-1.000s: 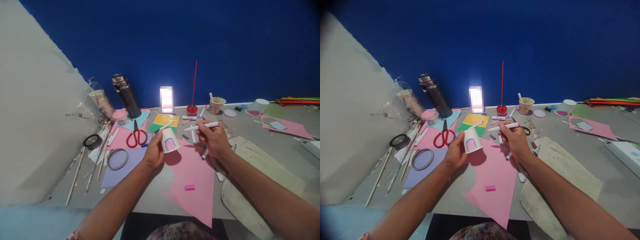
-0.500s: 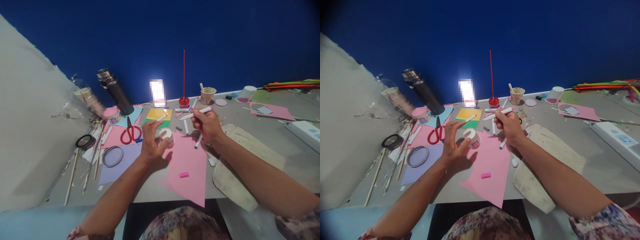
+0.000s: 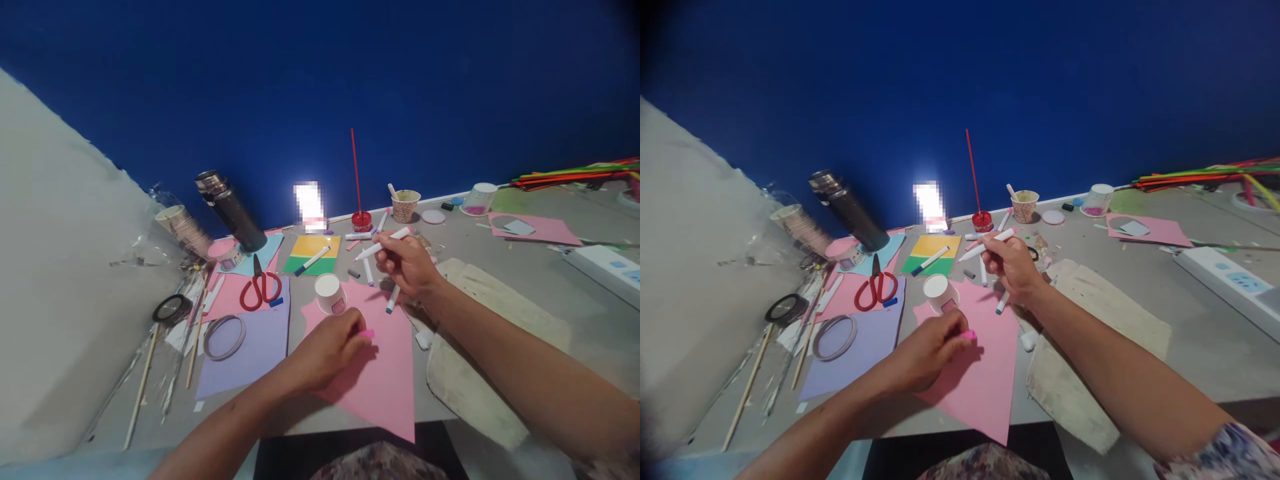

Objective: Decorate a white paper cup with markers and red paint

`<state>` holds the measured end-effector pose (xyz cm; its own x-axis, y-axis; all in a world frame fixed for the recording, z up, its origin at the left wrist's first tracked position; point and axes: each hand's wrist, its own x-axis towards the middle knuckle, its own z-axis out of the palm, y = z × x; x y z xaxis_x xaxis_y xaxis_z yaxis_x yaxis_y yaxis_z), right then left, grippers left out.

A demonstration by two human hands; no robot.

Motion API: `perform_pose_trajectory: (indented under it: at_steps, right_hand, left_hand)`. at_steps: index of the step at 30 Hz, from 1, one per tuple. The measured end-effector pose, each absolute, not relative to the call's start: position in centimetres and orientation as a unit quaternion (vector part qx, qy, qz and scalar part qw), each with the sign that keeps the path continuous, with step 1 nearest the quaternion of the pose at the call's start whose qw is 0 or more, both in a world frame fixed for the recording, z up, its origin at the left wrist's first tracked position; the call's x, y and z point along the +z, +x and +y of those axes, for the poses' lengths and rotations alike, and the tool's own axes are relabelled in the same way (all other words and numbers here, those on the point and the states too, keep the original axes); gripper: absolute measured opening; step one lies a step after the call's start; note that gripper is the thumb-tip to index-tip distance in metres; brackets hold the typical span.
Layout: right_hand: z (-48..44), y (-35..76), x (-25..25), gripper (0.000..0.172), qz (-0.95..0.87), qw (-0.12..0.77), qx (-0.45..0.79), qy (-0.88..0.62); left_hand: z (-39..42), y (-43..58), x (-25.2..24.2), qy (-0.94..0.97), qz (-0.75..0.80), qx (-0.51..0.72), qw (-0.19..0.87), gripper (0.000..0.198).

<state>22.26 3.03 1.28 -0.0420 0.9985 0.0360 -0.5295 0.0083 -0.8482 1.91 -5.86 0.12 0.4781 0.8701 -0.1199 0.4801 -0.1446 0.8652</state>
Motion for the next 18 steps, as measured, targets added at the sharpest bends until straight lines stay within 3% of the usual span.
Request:
perform_pose_trajectory:
  at_steps: [3,6,18]
  right_hand:
    - [2.2,22.1,1.8,0.038,-0.361,0.600,0.649,-0.297]
    - [1.4,21.8,1.9,0.035,-0.375,0.587,0.659,-0.285]
    - [0.8,21.5,0.5,0.037,-0.490,0.530,0.620,-0.308]
  left_hand:
    - [-4.9,1.8,2.0,0.584,0.475,0.361,0.550,0.025]
    - [-4.5,1.6,2.8,0.519,0.467,0.438,0.566,0.033]
    - [-5.0,1.4,2.3,0.536,0.479,0.454,0.526,0.027]
